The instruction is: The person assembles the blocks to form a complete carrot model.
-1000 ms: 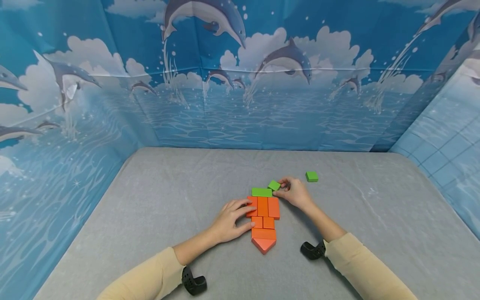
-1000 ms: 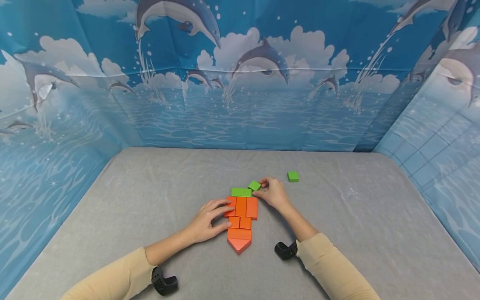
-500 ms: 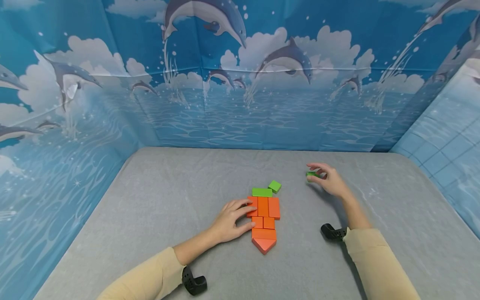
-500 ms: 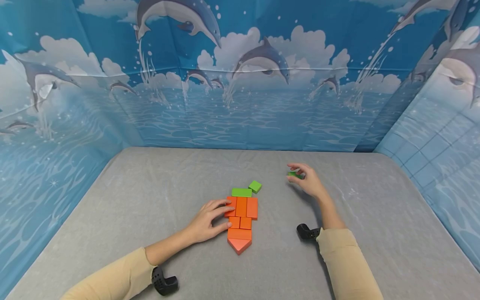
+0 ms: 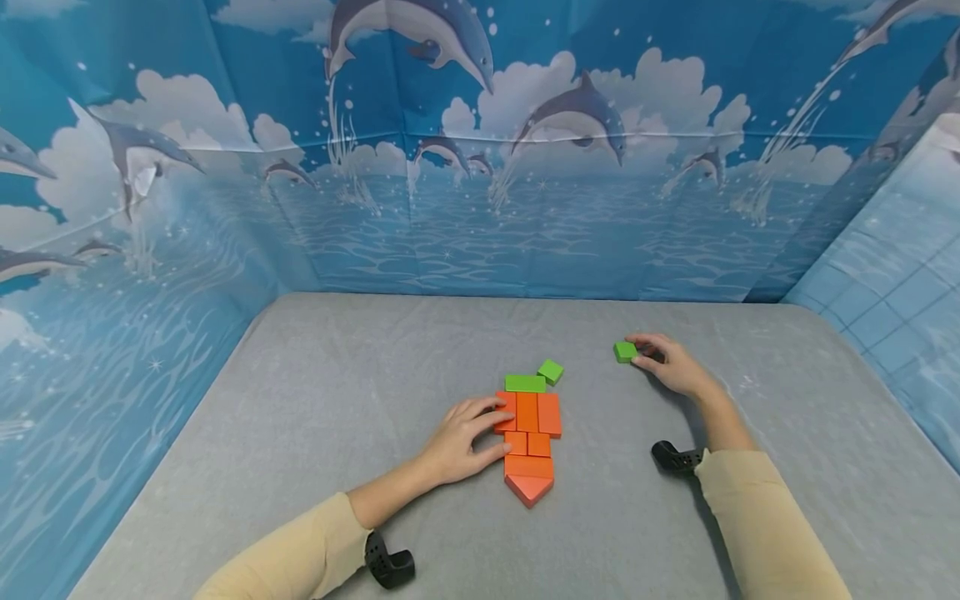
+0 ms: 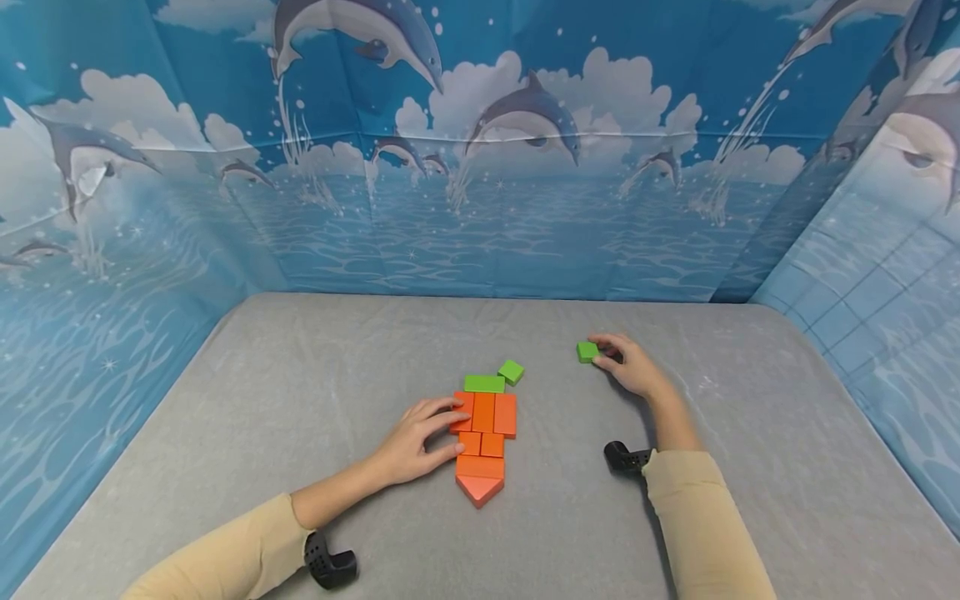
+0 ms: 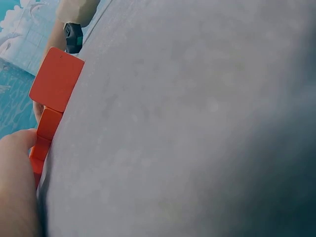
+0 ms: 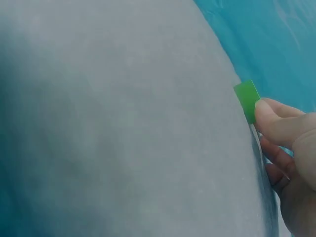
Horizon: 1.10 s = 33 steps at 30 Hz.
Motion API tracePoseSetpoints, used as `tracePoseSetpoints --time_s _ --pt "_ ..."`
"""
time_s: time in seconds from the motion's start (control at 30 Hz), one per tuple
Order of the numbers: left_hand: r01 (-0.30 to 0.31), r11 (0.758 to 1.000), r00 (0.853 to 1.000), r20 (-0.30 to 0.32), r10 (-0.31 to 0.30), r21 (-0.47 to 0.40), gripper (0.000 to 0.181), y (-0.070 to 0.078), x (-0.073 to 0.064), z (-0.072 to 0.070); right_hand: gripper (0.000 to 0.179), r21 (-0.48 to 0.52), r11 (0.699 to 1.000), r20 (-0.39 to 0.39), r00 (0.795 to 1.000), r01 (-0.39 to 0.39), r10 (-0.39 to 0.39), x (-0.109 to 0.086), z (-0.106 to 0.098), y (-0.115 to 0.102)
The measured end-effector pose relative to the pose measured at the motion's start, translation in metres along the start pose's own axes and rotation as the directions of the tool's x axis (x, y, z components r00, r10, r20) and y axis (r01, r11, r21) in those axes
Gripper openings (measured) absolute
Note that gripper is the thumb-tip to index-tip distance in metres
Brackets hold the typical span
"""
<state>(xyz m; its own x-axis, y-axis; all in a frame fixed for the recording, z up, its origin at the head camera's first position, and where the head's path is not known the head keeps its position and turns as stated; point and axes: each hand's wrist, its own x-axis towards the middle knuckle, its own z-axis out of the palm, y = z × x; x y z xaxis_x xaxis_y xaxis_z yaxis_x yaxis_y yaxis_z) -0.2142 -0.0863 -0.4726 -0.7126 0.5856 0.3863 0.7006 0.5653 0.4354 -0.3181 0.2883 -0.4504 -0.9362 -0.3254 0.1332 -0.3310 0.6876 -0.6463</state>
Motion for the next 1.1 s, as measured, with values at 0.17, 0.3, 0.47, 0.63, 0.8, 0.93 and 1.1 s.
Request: tracePoseSetpoints --time_s 0.17,0.3,0.47,0.63,0.8,0.93,1.1 --pt "0.004 1.0 1.0 0.006 -0.004 0.001 0.044 -0.001 0.0 0.0 0.038 -0.004 1.0 -0.002 1.0 -0.024 0.024 0.002 0.001 -0.011" --pt "0.007 1.0 1.0 0.01 -0.007 -0.003 0.044 -0.001 -0.001 -0.001 0.037 0.018 1.0 0.0 1.0 0.005 -0.005 0.012 0.006 -0.035" --pt "0.0 1.0 1.0 0.007 0.0 0.01 0.044 -0.001 -0.001 -0.001 0.035 0.079 0.988 0.033 0.99 0.132 -0.135 0.031 0.022 -0.075" --pt "0.003 1.0 1.0 0.009 -0.003 0.011 0.045 -0.001 -0.001 -0.001 0.033 0.139 0.963 0.109 0.963 0.229 -0.245 0.046 0.044 -0.102" --pt "0.008 1.0 1.0 0.02 -0.008 0.012 0.044 -0.001 -0.001 0.0 0.034 0.163 0.947 0.175 0.936 0.278 -0.305 0.056 0.062 -0.113" --pt "0.01 1.0 1.0 0.026 -0.01 -0.003 0.044 -0.002 -0.001 0.0 0.034 0.147 0.951 0.221 0.928 0.271 -0.299 0.063 0.072 -0.12" --pt "0.0 1.0 1.0 0.02 0.0 -0.011 0.044 -0.002 -0.001 -0.001 0.032 0.116 0.962 0.264 0.926 0.248 -0.271 0.067 0.082 -0.127"
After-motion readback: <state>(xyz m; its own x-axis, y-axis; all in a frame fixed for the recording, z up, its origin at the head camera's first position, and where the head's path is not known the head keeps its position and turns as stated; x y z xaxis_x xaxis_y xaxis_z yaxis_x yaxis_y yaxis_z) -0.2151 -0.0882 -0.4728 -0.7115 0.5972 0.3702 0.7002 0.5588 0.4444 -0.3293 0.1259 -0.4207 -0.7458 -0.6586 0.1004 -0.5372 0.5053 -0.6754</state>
